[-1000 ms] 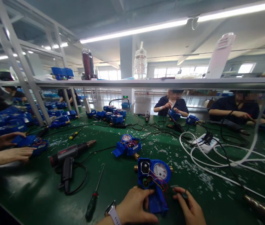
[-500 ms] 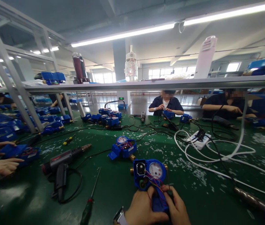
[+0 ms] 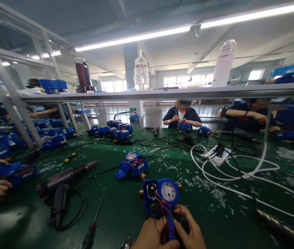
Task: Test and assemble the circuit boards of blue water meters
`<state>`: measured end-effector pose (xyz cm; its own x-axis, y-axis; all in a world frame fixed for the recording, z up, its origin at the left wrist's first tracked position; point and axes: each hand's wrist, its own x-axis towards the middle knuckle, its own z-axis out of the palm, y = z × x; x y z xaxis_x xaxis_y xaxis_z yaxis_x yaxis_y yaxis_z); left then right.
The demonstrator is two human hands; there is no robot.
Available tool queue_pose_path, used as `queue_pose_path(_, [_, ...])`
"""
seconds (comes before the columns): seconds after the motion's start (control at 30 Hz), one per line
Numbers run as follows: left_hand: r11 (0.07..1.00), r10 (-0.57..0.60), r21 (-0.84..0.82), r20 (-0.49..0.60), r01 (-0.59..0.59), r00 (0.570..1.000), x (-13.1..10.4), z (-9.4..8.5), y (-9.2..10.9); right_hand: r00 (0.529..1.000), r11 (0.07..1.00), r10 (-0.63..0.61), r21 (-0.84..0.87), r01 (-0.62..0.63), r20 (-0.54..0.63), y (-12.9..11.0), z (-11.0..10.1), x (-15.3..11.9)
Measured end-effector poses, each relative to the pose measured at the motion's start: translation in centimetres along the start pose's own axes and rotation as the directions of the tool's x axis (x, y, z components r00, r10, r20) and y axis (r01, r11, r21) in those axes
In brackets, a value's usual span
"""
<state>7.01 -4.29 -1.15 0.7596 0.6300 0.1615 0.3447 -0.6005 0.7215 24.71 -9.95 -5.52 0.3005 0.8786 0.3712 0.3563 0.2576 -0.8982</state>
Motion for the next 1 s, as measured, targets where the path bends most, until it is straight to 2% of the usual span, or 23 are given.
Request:
queue_pose_path(0.1, [0.996,0.060,-0.057,-0.052,-0.063,0.997,-0.2,-0.1,-0.2,0.999,0.999,0.024,0.048,-0.023,-0.032,-1.0,0.6,-0.4])
queue_pose_path(0.23, [0.995,0.098,-0.014,-0.104,-0.100,0.990,-0.5,-0.3,-0.7,0.991,0.985,0.112,0.144,-0.100,-0.078,-2.6,1.4,-0.9])
queue_pose_path(0.3, [0.998,0.064,-0.010,-0.094,-0.065,0.993,-0.7,-0.4,-0.8,0.987,0.970,0.152,0.198,-0.141,-0.045,-3.3,1.3,-1.0])
queue_pose_path(0.43, [0.991,-0.042,-0.127,-0.044,0.036,0.998,-0.7,-0.6,-0.3,0.973,0.943,0.225,0.260,-0.208,-0.040,-4.2,0.8,-0.9])
queue_pose_path(0.57, [0.966,-0.065,-0.252,-0.021,0.058,0.998,-0.6,-0.4,-0.1,0.959,0.926,0.278,0.281,-0.253,-0.053,-4.7,0.5,-0.8])
queue_pose_path(0.73, [0.907,-0.130,-0.405,-0.003,0.118,0.991,-0.7,0.2,-0.7,0.974,0.921,0.227,0.329,-0.210,-0.012,-5.2,0.4,-0.6])
queue_pose_path(0.9, [0.899,-0.207,-0.394,0.000,0.190,0.978,-0.7,-0.2,-0.4,0.977,0.938,0.209,0.270,-0.215,0.051,-4.2,-0.4,-0.5])
queue_pose_path(1.0, [0.903,-0.198,-0.389,0.003,0.184,0.980,-0.6,-0.8,0.3,0.975,0.954,0.193,0.212,-0.213,0.113,-3.4,-0.8,-0.5])
